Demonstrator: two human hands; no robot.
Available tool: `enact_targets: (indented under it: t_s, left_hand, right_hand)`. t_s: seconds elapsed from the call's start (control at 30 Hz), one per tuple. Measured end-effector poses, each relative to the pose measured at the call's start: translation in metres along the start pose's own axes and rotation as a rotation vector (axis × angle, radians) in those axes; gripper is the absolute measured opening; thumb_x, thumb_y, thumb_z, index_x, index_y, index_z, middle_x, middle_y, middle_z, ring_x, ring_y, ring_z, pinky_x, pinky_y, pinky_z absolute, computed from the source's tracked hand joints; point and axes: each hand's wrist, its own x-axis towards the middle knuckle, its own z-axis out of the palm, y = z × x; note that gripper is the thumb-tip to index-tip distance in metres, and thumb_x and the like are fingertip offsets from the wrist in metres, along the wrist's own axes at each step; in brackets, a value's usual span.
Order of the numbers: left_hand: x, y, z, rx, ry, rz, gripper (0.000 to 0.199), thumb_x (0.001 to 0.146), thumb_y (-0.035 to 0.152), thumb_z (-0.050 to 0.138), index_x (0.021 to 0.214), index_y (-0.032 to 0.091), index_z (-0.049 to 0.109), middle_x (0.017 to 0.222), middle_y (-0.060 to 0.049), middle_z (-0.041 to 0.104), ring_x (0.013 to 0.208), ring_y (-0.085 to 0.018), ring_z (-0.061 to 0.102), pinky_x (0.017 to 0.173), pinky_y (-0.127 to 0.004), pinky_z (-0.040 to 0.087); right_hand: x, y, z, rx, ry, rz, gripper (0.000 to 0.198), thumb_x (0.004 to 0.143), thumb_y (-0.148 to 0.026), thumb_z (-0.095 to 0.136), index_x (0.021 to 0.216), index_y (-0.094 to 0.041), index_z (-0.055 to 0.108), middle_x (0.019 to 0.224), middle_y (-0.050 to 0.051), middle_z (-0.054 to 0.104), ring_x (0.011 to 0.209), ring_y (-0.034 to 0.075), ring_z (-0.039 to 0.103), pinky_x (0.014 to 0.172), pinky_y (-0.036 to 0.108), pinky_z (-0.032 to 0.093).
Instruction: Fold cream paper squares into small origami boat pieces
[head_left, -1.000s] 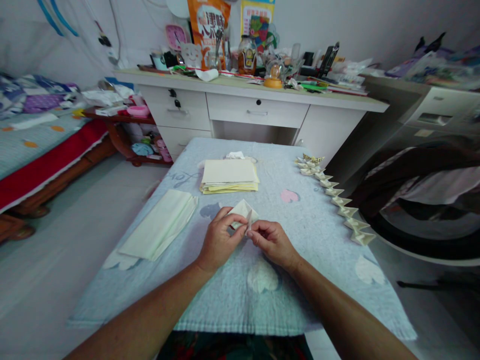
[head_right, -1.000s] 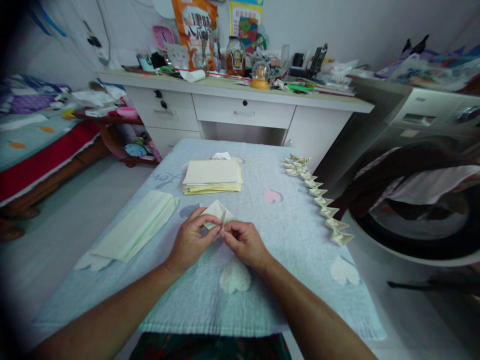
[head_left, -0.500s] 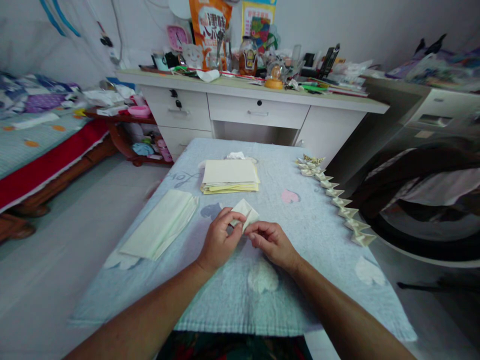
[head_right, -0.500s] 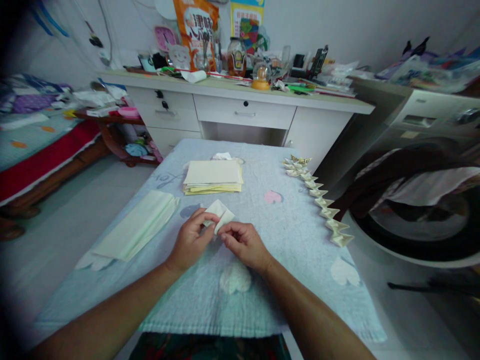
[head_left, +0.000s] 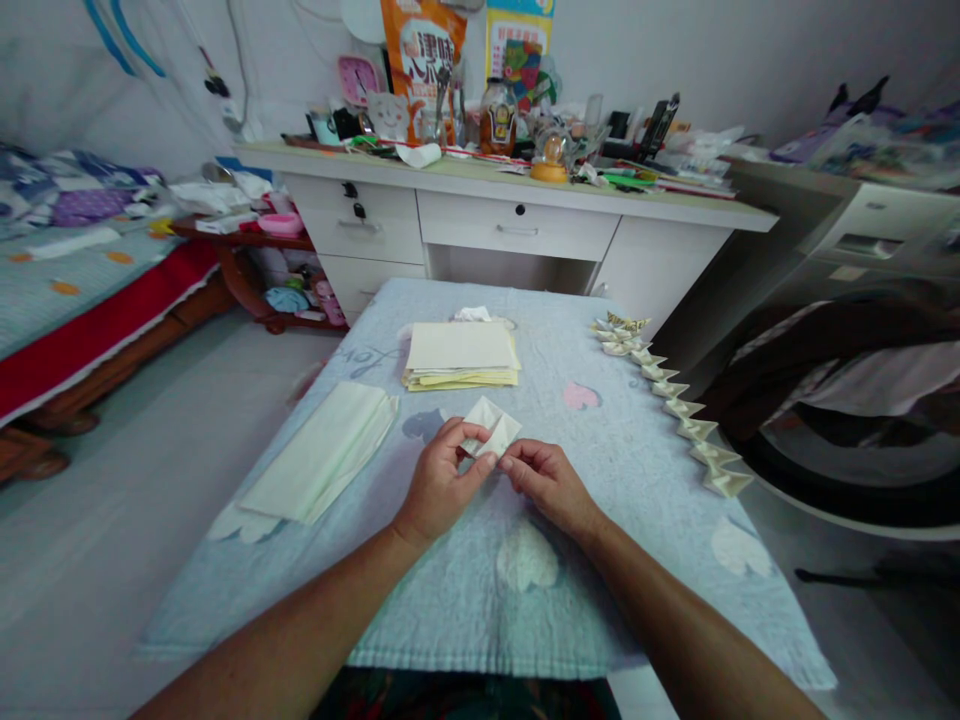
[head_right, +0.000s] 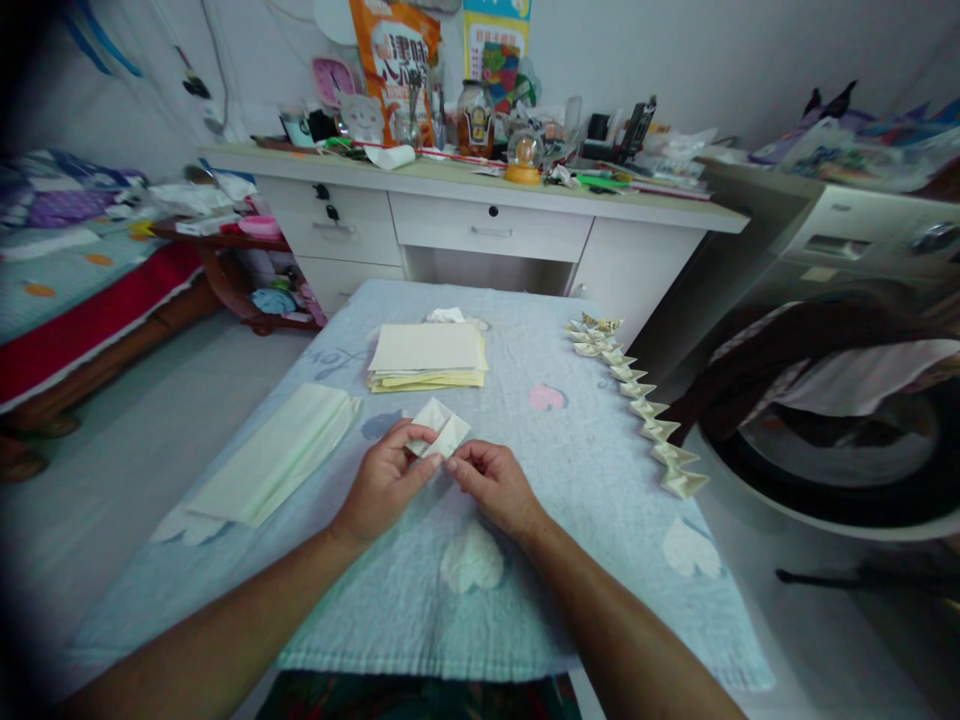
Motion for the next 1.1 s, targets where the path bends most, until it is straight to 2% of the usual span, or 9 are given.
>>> enact_targets:
  t_s: [0.23,0.43,0.8,0.93,1.1]
  left_hand:
    - [-0.002,0.003,0.003,0.03,-0.051,0.02,0.018,0.083,0.021,0.059,0.101,0.02,0.056,0.093,-0.001,0.052,0.08,-0.013,0.056,0.073,-0.023,0.047]
    - [-0.004,0.007,-0.001,0.107,-0.098,0.064,0.016,0.087,0.023,0.054,0.102,0.02,0.058,0.092,-0.002,0.055,0.085,-0.015,0.057,0.075,-0.025,0.046]
    - [-0.004,0.006,0.005,0.256,-0.03,0.139,0.027,0.083,0.016,0.057,0.109,0.021,0.057,0.101,-0.004,0.061,0.095,-0.017,0.06,0.084,-0.027,0.046]
    - [-0.005,0.008,0.002,0.202,-0.059,0.092,0.026,0.088,0.022,0.051,0.113,0.021,0.057,0.105,-0.005,0.063,0.095,-0.018,0.06,0.081,-0.028,0.047]
    - [-0.002,0.01,0.001,0.088,-0.049,-0.003,0.021,0.087,0.026,0.053,0.105,0.021,0.063,0.094,-0.003,0.067,0.089,-0.018,0.062,0.069,-0.025,0.048]
  right_hand:
    - [0.001,0.001,-0.002,0.06,0.042,0.058,0.039,0.078,-0.052,0.064,0.064,-0.017,0.053,0.051,-0.005,0.044,0.047,0.007,0.035,0.047,0.021,0.025]
    - [0.003,0.002,0.0,0.027,0.072,0.067,0.041,0.075,-0.053,0.065,0.061,-0.017,0.052,0.05,-0.005,0.045,0.046,0.007,0.034,0.046,0.021,0.024]
    - [0.001,0.004,-0.001,-0.009,0.094,0.123,0.044,0.076,-0.055,0.062,0.057,-0.017,0.053,0.046,-0.003,0.05,0.041,0.006,0.037,0.043,0.021,0.026]
    - [0.001,0.005,-0.002,0.004,0.133,0.111,0.043,0.077,-0.054,0.062,0.057,-0.017,0.052,0.047,-0.003,0.05,0.042,0.007,0.038,0.044,0.02,0.027]
    - [0.0,0.005,-0.003,0.108,0.18,0.082,0.033,0.077,-0.048,0.066,0.071,-0.017,0.055,0.054,-0.005,0.05,0.045,0.006,0.038,0.044,0.019,0.028]
